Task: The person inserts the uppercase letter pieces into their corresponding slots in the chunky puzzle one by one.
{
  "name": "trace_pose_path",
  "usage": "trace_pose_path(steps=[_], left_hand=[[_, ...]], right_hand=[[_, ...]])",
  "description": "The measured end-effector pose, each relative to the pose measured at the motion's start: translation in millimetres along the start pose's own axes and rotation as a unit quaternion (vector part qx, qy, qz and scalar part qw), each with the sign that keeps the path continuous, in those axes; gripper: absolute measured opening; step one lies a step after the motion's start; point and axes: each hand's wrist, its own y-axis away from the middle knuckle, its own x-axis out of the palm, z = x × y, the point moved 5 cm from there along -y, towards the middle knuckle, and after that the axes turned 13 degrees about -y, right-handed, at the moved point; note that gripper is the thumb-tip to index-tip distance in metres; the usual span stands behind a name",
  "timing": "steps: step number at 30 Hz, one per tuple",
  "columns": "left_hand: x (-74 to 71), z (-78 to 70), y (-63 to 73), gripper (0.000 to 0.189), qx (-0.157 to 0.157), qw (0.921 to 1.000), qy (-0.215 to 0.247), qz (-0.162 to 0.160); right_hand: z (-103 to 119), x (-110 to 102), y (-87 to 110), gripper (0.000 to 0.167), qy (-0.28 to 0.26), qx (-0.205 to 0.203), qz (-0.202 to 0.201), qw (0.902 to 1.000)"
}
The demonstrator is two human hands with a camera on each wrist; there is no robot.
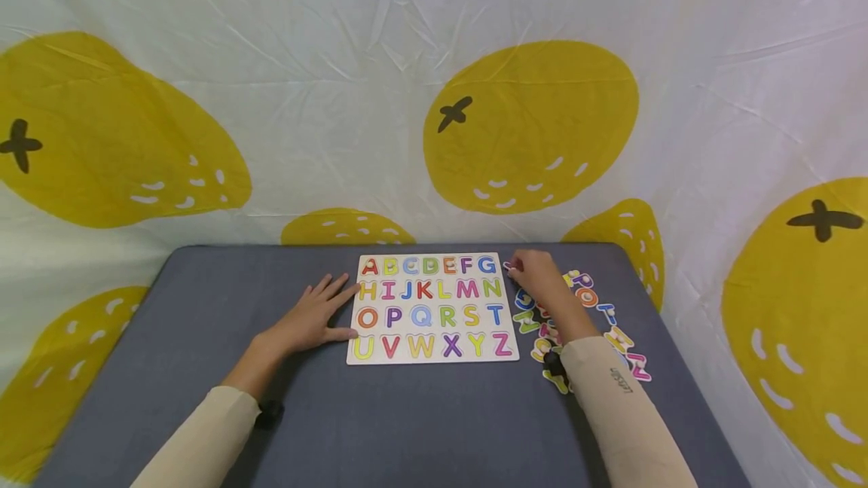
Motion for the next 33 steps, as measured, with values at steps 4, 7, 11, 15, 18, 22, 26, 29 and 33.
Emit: trace_pose_path(steps=[4,7,11,15,18,22,26,29,33], left_hand=[[2.1,1.4,-1.6,0.097,-0.004,1.0,-0.004,0.005],[2.8,1.7,-2.2,0.098,-0.004,0.9999,-0.005,0.008],[2.7,1.8,-1.9,0.097,-0.002,1.0,-0.003,0.006],[2.1,1.5,-1.1,0.096,-0.001,1.0,0.002,0.003],[1.7,1.3,-0.7,0.096,0.0,1.0,0.004,0.0],[1.5,2.0,-0.3,0.096,0.0,1.0,0.004,0.0],[1.9,2.6,-0.7,0.097,0.0,1.0,0.0,0.0],[2.2,2.8,-1.0,0.097,0.001,1.0,-0.002,0.0],[1.7,2.2,-0.5,0.096,0.0,1.0,0.0,0.002]], right_hand=[[7.2,1.6,-3.9,0.013,0.008,-0.006,0.001,1.0],[12.5,2.8,-5.2,0.014,0.002,-0.013,0.0,0.9999],[18.8,7.3,-6.8,0.016,-0.01,-0.02,0.005,0.9997],[25.4,12.8,-9.8,0.016,-0.023,-0.028,0.003,0.9993],[31.0,17.7,-13.5,0.015,-0.026,-0.034,0.003,0.9991],[42.1,25.1,-18.9,0.014,-0.023,-0.05,0.014,0.9984],[52.9,31.9,-23.2,0.014,-0.023,-0.059,0.021,0.9977],[58.0,38.2,-26.6,0.014,-0.014,-0.069,0.024,0.9972],[64.0,46.4,-30.5,0.016,-0.002,-0.085,0.032,0.9958]])
